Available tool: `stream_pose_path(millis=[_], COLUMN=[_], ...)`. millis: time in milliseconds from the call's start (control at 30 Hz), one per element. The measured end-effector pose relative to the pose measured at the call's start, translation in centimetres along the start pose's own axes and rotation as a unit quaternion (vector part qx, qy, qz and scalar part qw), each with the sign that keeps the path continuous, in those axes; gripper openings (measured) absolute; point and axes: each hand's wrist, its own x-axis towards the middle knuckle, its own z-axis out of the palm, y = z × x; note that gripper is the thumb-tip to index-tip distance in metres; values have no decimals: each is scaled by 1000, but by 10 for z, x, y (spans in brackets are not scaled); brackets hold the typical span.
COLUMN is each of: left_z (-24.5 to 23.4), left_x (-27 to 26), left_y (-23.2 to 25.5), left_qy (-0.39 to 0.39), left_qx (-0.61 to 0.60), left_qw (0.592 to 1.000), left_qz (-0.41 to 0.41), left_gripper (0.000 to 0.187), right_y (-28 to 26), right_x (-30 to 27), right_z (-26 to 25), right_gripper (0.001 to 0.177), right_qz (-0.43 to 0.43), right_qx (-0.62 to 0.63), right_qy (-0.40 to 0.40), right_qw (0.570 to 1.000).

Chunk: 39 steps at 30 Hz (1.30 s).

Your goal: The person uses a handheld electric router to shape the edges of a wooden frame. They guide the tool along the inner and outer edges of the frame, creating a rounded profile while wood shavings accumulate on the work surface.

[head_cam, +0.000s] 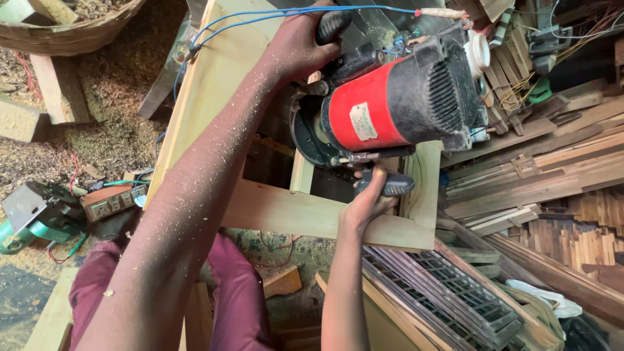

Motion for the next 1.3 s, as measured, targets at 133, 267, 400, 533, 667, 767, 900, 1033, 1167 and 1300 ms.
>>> stream_pose_path(millis=[133,267,400,533,667,767,900,1033,1167,1300], left_z=[-1,-12,-32,-44,-49,-51,-57,-64,-69,-65], left_x=[5,5,0,-14,-27,-33,-39,-52,-62,-70], left_y=[2,17,35,48,50,51,60,65,71,72], left_qy=[-13,-15,-74,-56,-43,-44,-36,-65,-101,-81], left_qx=[8,-32,-32,-7,21,17,19,71,141,180], left_qw=[1000,999,993,997,999,999,998,993,985,979], left_qz=[4,39,-89,-60,-6,-5,38,69,22,44], left_gripper=[38,37,30,32,33,33,36,36,37,51], right_y=[-5,3,23,63,91,91,87,74,70,78], right_x=[-6,6,22,58,99,113,125,139,147,149], right_z=[-2,-16,-27,-44,-49,-42,-32,-18,12,24], right_gripper=[37,35,37,50,59,57,51,61,58,59], right_qz=[-24,-30,-71,-34,-67,-68,-28,25,41,35], right_qx=[-4,-64,-39,12,-2,21,72,77,245,321], right_qy=[-25,-36,-85,-95,-123,-132,-199,-204,-278,-320], right_qw=[999,997,993,995,990,989,977,976,928,891])
